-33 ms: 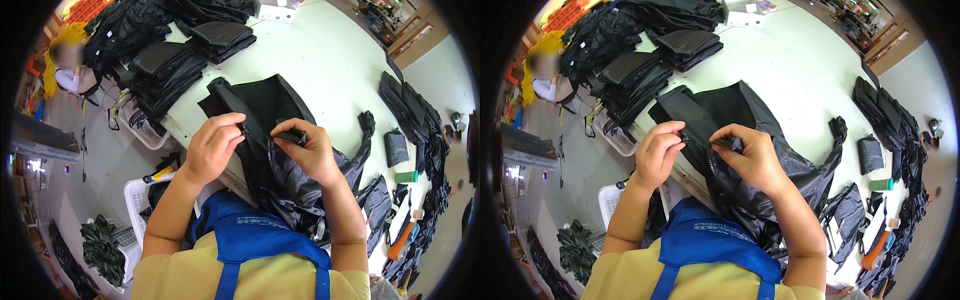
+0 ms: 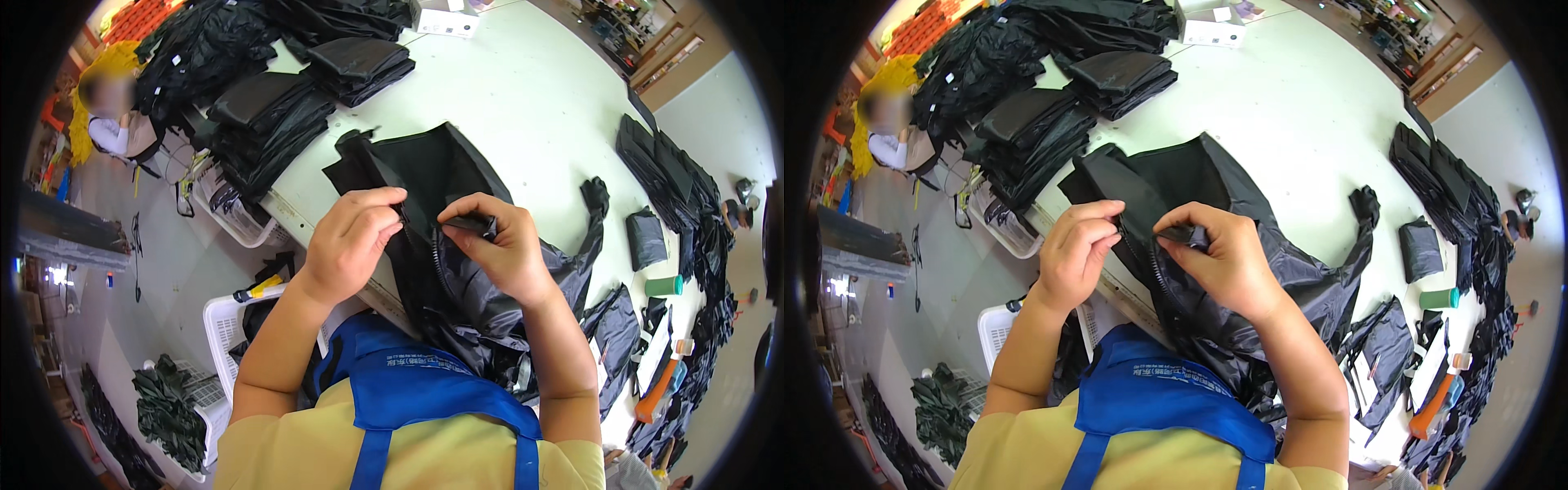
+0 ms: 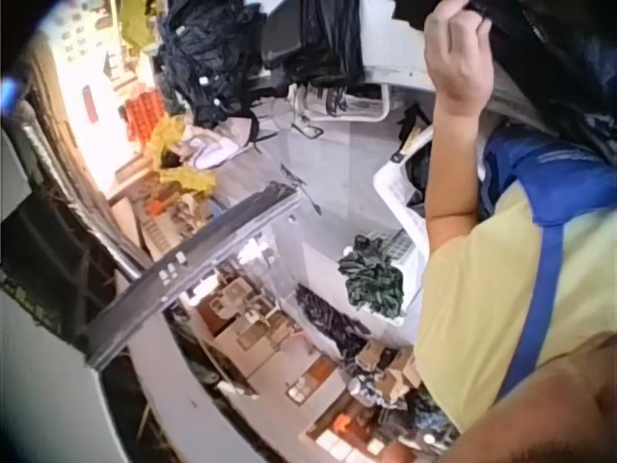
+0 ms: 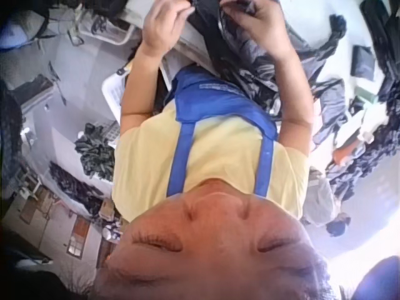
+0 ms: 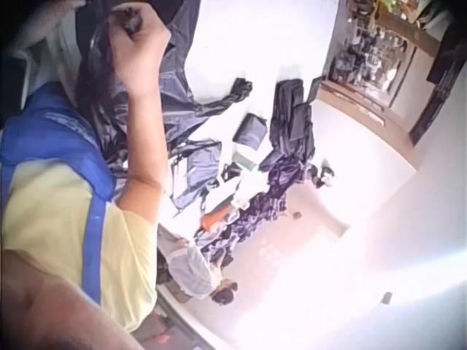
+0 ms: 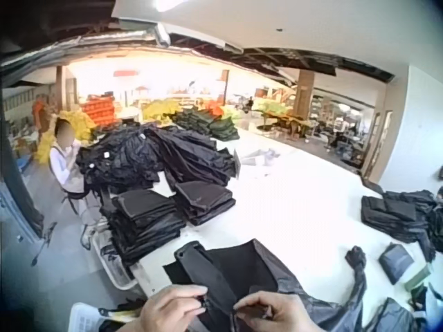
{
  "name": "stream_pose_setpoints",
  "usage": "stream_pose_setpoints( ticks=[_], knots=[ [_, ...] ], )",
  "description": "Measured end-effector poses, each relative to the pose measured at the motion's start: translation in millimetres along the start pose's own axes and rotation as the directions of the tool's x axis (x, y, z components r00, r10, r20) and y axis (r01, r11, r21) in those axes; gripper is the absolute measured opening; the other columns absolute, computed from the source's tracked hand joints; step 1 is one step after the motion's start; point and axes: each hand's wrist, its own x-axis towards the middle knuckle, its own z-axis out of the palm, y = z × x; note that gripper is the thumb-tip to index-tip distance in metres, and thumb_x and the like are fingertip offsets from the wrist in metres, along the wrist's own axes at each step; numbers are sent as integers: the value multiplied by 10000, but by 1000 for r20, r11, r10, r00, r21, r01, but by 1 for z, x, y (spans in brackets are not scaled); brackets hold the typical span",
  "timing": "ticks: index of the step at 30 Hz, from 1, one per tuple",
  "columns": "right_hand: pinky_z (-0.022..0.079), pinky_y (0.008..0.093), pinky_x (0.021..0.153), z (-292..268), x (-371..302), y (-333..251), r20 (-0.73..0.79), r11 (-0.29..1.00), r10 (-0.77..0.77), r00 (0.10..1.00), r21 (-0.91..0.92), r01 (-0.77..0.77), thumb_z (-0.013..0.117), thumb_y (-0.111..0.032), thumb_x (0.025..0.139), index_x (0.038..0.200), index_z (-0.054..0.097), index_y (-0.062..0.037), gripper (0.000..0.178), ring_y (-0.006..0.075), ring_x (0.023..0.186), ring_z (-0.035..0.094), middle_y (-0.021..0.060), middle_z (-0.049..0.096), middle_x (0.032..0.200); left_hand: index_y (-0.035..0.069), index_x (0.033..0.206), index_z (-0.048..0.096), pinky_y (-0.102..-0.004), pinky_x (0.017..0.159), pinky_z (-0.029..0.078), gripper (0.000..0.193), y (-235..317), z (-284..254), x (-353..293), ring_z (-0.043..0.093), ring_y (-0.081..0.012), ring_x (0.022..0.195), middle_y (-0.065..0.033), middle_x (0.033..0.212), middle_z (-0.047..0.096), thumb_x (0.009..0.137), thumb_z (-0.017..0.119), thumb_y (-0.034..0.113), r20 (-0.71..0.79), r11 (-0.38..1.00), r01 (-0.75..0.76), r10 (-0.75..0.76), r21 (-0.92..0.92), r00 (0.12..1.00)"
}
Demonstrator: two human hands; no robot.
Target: The person folds a black raincoat on a white table. They smooth the fabric, fold the sleeves inward, fold the body in half, and then fold it into a compact rectangle. The folded coat is placed on a stack of similar folded items.
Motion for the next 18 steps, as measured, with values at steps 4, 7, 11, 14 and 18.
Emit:
stream_pose_setpoints(
  ticks=[4,7,11,14,18],
  knots=[
    [476,253,650,-3,-11,-7,-18,995,-83,996,-53,82,696,-8,785,944,662,-26,164,117,695,592,79,656,797,28,882,574,-344,696,520,261,17,8,9,624,-284,805,-119,945,651,691,711,-84,32,998,-48,49,-52,998],
    [489,274,649,-4,-17,-8,-22,991,-117,993,-76,115,704,-18,771,926,653,-23,163,178,688,621,103,658,802,32,883,574,-346,682,510,243,27,10,10,619,-280,784,-111,911,656,710,710,-71,25,993,-4,7,-115,1000],
    [493,287,646,-7,-21,-13,1,987,-105,994,-121,104,705,-15,757,917,644,-17,171,212,697,639,118,654,806,32,882,571,-345,683,506,222,31,11,10,619,-278,778,-113,899,663,732,702,-65,36,987,19,-13,-162,999],
    [492,293,638,-9,-24,-18,17,985,-91,996,-148,92,704,-13,745,912,639,-16,180,233,691,638,126,650,802,30,875,570,-345,681,506,214,35,13,9,621,-279,778,-116,899,666,735,701,-65,41,985,21,-15,-172,999],
    [492,302,629,-11,-25,-16,30,986,-58,998,-154,62,700,-9,734,909,634,-16,188,258,683,633,134,646,799,28,862,572,-341,675,507,207,35,15,9,624,-280,772,-115,889,667,734,703,-68,21,983,34,-31,-180,999]
  ],
)
